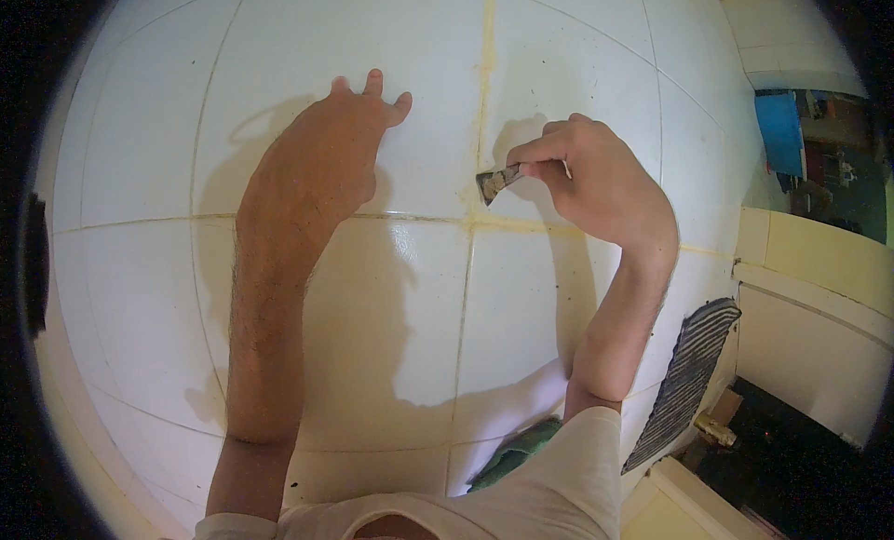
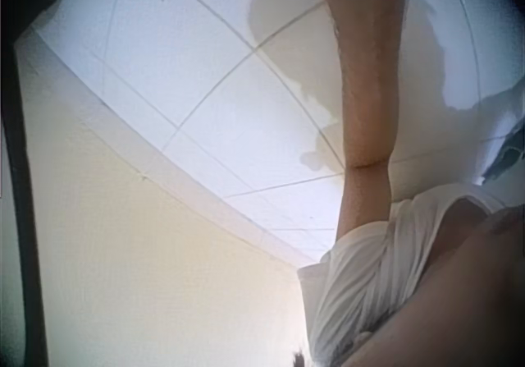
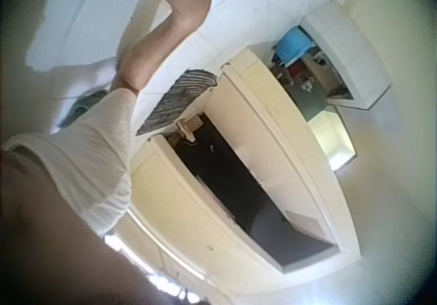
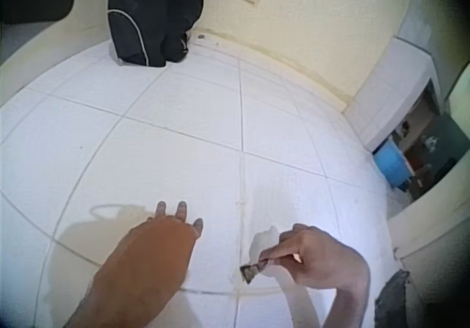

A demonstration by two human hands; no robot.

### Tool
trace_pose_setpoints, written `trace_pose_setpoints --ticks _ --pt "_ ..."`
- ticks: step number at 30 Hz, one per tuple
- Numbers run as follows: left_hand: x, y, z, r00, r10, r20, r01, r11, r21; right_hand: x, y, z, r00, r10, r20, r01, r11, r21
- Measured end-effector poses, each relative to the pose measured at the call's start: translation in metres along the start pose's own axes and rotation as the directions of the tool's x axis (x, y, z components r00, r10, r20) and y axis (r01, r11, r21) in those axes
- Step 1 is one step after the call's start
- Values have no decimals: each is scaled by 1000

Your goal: The person uses a hand scraper to remove debris from the grout lines between floor tiles.

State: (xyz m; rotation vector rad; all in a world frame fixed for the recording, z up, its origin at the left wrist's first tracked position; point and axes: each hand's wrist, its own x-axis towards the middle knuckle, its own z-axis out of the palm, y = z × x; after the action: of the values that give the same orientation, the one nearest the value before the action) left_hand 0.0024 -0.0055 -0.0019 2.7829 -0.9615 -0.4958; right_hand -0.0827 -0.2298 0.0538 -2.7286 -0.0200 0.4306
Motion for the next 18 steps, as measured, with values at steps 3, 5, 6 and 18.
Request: trace_pose_setpoints --ticks 3,5,6,18 --pt "-1 -1 0 1000 0 -25 0 1000 -11 -2 3 0 982 -70 175 46 989 138" --pt "-2 -2 1 999 -1 -38 0 1000 -10 -1 3 2 993 -71 96 65 996 63" --pt "-3 -2 2 999 1 -41 -1 1000 -7 0 3 3 996 -73 56 71 997 24" --pt "-1 -2 4 999 22 -27 -21 999 31 0 1 -2 990 44 134 -64 988 144"
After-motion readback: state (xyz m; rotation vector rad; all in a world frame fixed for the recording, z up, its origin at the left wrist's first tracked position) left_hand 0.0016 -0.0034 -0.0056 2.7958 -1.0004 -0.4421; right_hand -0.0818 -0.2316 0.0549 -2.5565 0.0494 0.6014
